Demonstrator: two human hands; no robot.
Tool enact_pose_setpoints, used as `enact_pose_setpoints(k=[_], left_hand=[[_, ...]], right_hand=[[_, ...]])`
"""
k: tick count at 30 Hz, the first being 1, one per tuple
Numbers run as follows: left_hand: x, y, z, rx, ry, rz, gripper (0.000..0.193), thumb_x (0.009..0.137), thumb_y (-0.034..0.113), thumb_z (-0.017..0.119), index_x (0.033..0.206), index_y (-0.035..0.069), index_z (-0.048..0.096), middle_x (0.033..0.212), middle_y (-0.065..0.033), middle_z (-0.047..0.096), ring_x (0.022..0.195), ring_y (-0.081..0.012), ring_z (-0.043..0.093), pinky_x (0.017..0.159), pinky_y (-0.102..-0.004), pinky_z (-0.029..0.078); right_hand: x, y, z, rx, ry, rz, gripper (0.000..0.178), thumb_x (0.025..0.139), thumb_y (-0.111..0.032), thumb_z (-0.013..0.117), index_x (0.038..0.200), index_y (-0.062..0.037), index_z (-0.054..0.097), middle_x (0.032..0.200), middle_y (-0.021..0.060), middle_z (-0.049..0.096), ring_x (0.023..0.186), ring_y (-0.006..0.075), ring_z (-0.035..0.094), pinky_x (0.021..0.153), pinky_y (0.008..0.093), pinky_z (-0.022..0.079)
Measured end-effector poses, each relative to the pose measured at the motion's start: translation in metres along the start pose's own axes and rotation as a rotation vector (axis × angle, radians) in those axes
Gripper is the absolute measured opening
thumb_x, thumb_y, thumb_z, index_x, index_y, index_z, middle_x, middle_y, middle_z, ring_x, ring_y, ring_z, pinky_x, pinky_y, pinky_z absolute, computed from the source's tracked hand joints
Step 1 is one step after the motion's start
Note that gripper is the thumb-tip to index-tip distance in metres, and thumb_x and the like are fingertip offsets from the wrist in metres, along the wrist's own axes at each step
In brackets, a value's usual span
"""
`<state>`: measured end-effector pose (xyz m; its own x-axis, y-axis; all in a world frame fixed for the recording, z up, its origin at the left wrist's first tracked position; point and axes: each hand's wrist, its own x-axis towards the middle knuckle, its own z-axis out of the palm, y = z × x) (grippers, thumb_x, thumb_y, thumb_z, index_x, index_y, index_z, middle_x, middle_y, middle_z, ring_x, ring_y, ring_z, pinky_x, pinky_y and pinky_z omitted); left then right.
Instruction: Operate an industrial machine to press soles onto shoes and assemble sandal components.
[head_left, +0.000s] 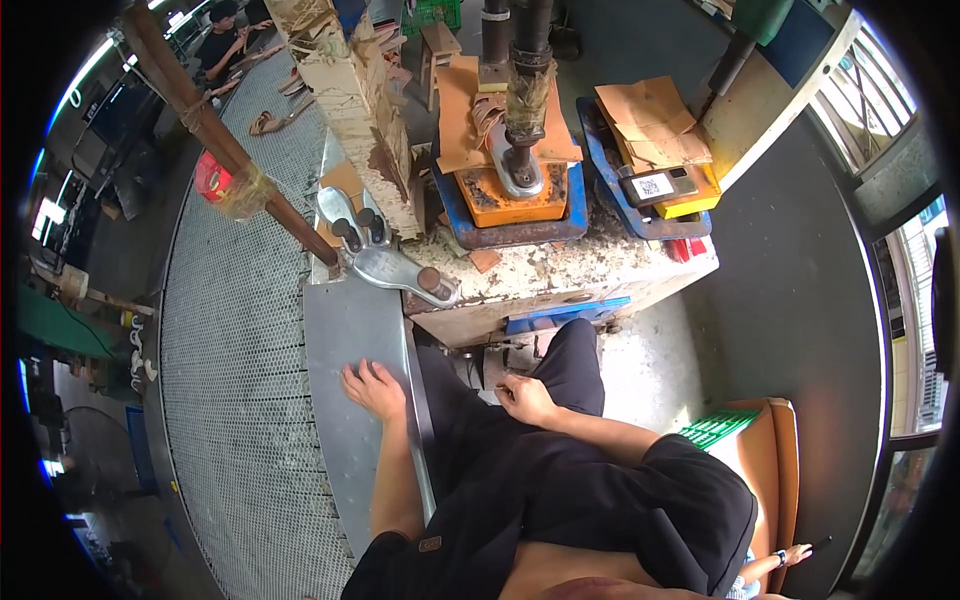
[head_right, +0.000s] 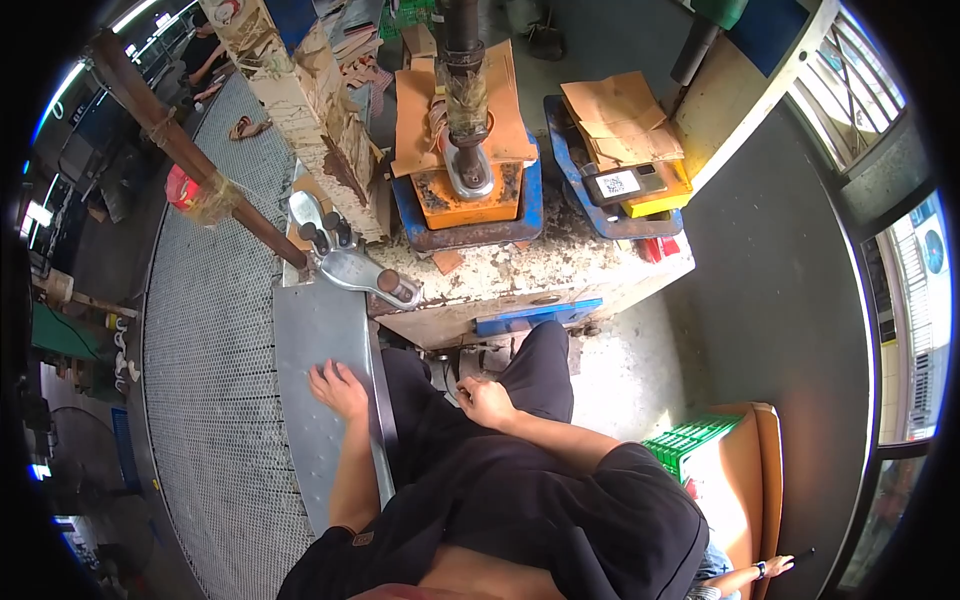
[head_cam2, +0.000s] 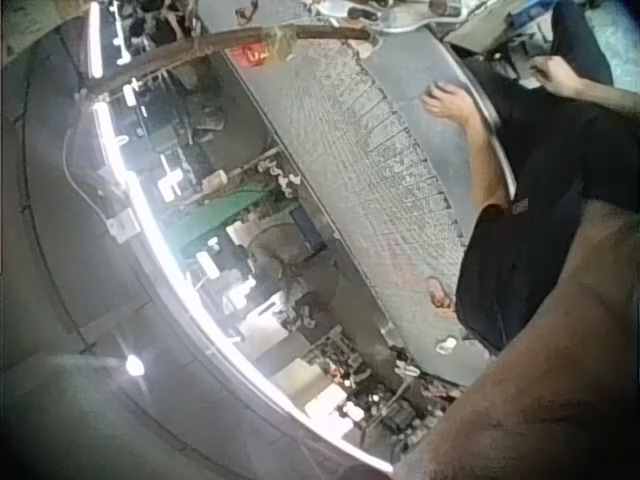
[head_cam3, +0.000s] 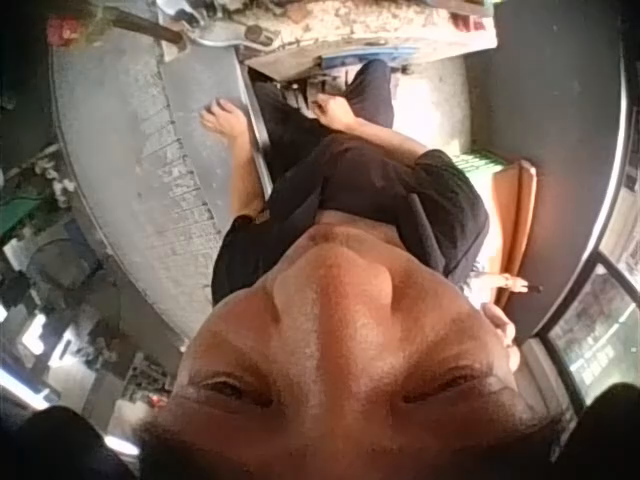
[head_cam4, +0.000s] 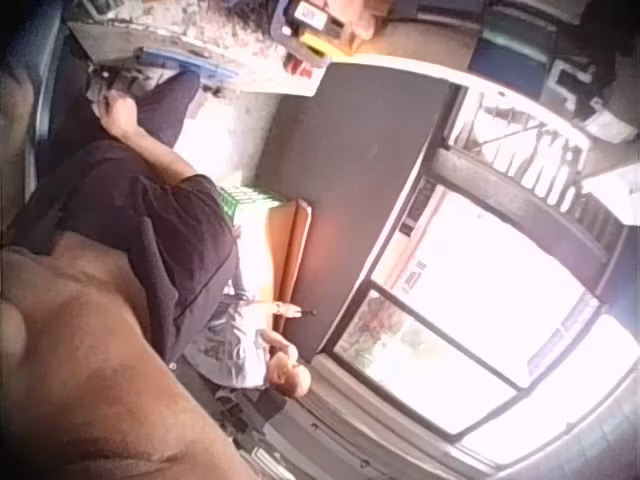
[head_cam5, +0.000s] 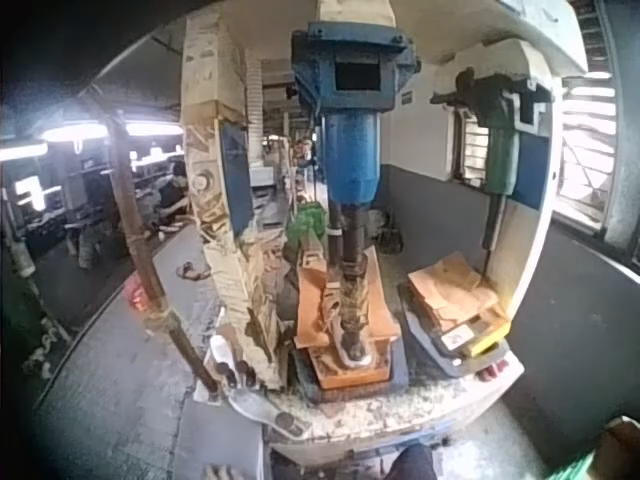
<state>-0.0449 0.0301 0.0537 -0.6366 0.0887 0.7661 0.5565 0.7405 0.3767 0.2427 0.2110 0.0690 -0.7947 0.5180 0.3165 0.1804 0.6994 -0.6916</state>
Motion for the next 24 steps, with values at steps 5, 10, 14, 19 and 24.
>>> enact_pose_setpoints(k=[5, 10, 14, 19, 24], left_hand=[[0.003, 0.001, -0.002, -0.017, -0.005, -0.012, 0.038, 0.106, 0.028, 0.06, 0.131, 0.001, 0.069, 0.153, -0.0283, 0.051, 0.146, -0.0485, 0.042, 0.123, -0.0626, 0.032], [0.001, 0.001, 0.0, -0.029, -0.015, -0.03, 0.037, 0.107, 0.028, 0.06, 0.129, 0.0, 0.07, 0.153, -0.0286, 0.05, 0.147, -0.0492, 0.04, 0.123, -0.0638, 0.031], [0.02, 0.013, 0.007, -0.04, 0.012, -0.016, 0.036, 0.106, 0.027, 0.06, 0.129, 0.0, 0.068, 0.153, -0.0292, 0.05, 0.146, -0.0507, 0.041, 0.122, -0.0645, 0.032], [0.0, 0.01, -0.02, -0.03, 0.033, -0.001, 0.034, 0.106, 0.025, 0.061, 0.128, 0.0, 0.068, 0.149, -0.0317, 0.053, 0.143, -0.0522, 0.044, 0.119, -0.0657, 0.035], [-0.007, 0.019, -0.041, -0.035, -0.002, -0.01, 0.035, 0.107, 0.024, 0.059, 0.131, -0.002, 0.066, 0.149, -0.0326, 0.052, 0.143, -0.0526, 0.043, 0.12, -0.0639, 0.035]], right_hand=[[0.001, 0.015, 0.003, -0.008, -0.001, 0.024, 0.024, 0.097, -0.021, 0.072, 0.108, -0.0005, 0.076, 0.094, 0.02, 0.078, 0.084, 0.0369, 0.077, 0.078, 0.0455, 0.062], [0.003, 0.023, 0.005, 0.012, 0.029, 0.051, 0.021, 0.095, -0.021, 0.071, 0.102, -0.0022, 0.076, 0.096, 0.0206, 0.078, 0.087, 0.0392, 0.077, 0.079, 0.0491, 0.061], [0.019, 0.03, 0.004, -0.02, 0.067, 0.004, 0.019, 0.095, -0.02, 0.072, 0.1, -0.0021, 0.075, 0.094, 0.0206, 0.077, 0.086, 0.0395, 0.076, 0.078, 0.0494, 0.061], [-0.007, 0.035, 0.007, -0.07, 0.022, -0.005, 0.02, 0.096, -0.024, 0.071, 0.099, -0.0051, 0.075, 0.093, 0.0206, 0.077, 0.088, 0.0399, 0.076, 0.079, 0.0501, 0.061], [0.01, -0.002, -0.066, 0.037, 0.094, -0.018, 0.024, 0.097, -0.025, 0.071, 0.11, -0.0053, 0.078, 0.096, 0.0192, 0.079, 0.091, 0.0374, 0.078, 0.083, 0.047, 0.062]])
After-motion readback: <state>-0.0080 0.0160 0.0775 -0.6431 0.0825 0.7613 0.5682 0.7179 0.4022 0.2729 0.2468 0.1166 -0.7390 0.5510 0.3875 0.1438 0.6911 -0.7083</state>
